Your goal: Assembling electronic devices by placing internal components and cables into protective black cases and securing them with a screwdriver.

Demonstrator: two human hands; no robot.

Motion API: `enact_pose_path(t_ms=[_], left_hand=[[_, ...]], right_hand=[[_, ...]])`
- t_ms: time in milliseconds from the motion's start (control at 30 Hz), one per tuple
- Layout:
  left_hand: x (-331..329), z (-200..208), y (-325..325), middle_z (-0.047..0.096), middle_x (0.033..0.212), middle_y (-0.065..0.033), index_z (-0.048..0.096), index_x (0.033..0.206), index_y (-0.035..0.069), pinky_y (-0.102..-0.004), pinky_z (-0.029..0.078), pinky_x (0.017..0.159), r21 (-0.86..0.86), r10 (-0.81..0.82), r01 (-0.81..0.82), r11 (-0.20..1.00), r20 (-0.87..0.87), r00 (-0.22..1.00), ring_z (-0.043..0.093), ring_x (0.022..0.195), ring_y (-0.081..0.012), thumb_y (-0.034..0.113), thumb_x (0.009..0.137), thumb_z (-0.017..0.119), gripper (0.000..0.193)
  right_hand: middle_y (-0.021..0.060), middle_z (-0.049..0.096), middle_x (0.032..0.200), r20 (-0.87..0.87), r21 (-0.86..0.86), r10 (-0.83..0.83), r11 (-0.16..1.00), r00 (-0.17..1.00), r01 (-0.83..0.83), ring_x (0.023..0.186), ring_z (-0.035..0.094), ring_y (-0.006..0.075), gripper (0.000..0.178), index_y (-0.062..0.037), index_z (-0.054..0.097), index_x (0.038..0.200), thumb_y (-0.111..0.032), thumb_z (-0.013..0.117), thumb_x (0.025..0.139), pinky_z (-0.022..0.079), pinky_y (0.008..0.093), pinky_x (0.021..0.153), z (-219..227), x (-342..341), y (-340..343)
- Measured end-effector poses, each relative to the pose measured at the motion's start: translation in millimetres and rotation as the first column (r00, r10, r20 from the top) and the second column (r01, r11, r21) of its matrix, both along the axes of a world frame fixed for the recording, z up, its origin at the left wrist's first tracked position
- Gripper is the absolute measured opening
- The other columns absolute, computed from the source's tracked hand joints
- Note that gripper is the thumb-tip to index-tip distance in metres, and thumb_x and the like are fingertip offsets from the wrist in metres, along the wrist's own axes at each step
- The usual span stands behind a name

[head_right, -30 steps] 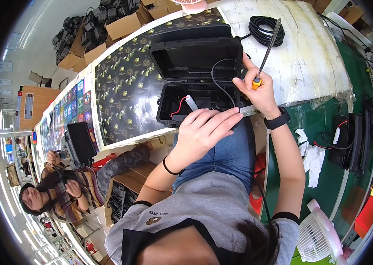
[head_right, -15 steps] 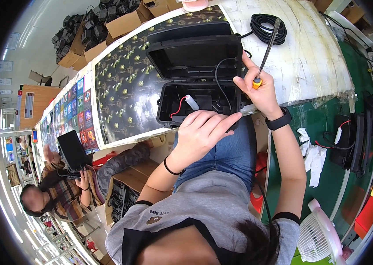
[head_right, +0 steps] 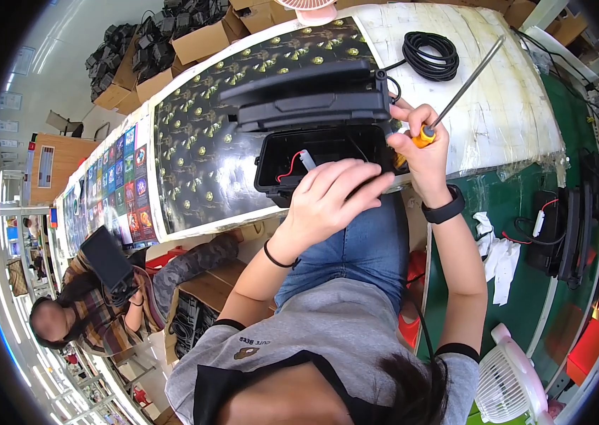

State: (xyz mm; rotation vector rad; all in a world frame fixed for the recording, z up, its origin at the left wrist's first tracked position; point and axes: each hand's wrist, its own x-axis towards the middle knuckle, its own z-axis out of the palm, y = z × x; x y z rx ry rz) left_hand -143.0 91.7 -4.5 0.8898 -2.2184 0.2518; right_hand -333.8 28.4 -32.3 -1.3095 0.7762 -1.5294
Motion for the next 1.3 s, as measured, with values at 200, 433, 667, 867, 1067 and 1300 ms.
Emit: enact_pose_path(t_ms=[200,433,667,867,1067,1300], left_hand=[[10.8,-28.8,-6.4,0.065,0.095,0.0078,0.073,0.095,0.02,-0.0262,0.046,0.074,-0.281,-0.249,0.208,0.937,-0.116,0.962,0.057,0.082,-0.009,0.013,0.069,0.076,0.027],[13.0,-18.5,-12.5,0.067,0.091,0.0045,0.074,0.091,0.016,-0.0249,0.046,0.072,-0.202,-0.273,0.25,0.947,-0.098,0.957,0.06,0.079,-0.0123,0.01,0.068,0.075,0.024],[42.9,-26.9,15.5,0.061,0.107,-0.0044,0.066,0.097,0.013,-0.0338,0.044,0.086,-0.108,0.206,-0.28,0.954,-0.444,0.872,0.056,0.101,-0.0242,0.013,0.069,0.084,0.033],[68.4,-24.1,8.1,0.049,0.127,-0.0142,0.059,0.101,0.008,-0.0421,0.039,0.1,0.374,0.543,-0.399,0.838,-0.484,0.686,0.048,0.119,-0.0317,0.013,0.069,0.086,0.043],[88.2,-16.0,0.9,0.048,0.134,-0.013,0.064,0.103,0.007,-0.0426,0.038,0.104,0.432,0.457,-0.24,0.869,-0.518,0.724,0.046,0.124,-0.0317,0.008,0.071,0.082,0.036],[97.7,11.4,-3.5,0.05,0.14,-0.0107,0.062,0.123,0.008,-0.0428,0.041,0.106,0.469,0.255,-0.05,0.882,-0.386,0.886,0.046,0.131,-0.0332,0.017,0.062,0.089,0.067]], right_hand=[[0.0077,0.062,0.096,0.112,0.146,-0.062,0.988,0.992,0.045,0.093,0.056,0.0095,0.036,-0.0128,0.049,0.089,-0.038,0.074,0.087,0.047,0.0184,0.06,17.8,7.0,8.7],[-0.002,0.046,0.082,-0.119,0.175,-0.087,0.979,0.989,0.107,0.08,0.045,0.0062,0.038,-0.013,0.044,0.082,-0.016,0.082,0.078,0.041,0.0206,0.069,28.0,13.7,12.0],[-0.0019,0.043,0.083,-0.36,0.077,-0.024,0.995,0.932,0.056,0.076,0.04,0.0083,0.044,-0.0118,0.041,0.077,-0.012,0.084,0.073,0.037,0.0221,0.068,19.2,2.1,0.8],[-0.0023,0.042,0.081,-0.384,0.075,-0.026,0.995,0.923,0.059,0.076,0.04,0.0084,0.044,-0.012,0.041,0.077,-0.014,0.084,0.073,0.037,0.0219,0.069,13.6,0.8,0.4],[-0.0031,0.041,0.079,-0.387,0.077,-0.024,0.995,0.922,0.058,0.074,0.039,0.0083,0.043,-0.0122,0.04,0.075,-0.012,0.083,0.075,0.037,0.0214,0.068,16.2,2.3,0.3],[-0.0026,0.044,0.08,-0.359,0.07,-0.046,0.995,0.932,0.076,0.074,0.04,0.007,0.042,-0.0118,0.041,0.076,-0.011,0.083,0.076,0.037,0.0206,0.067,14.9,1.2,-1.6]])
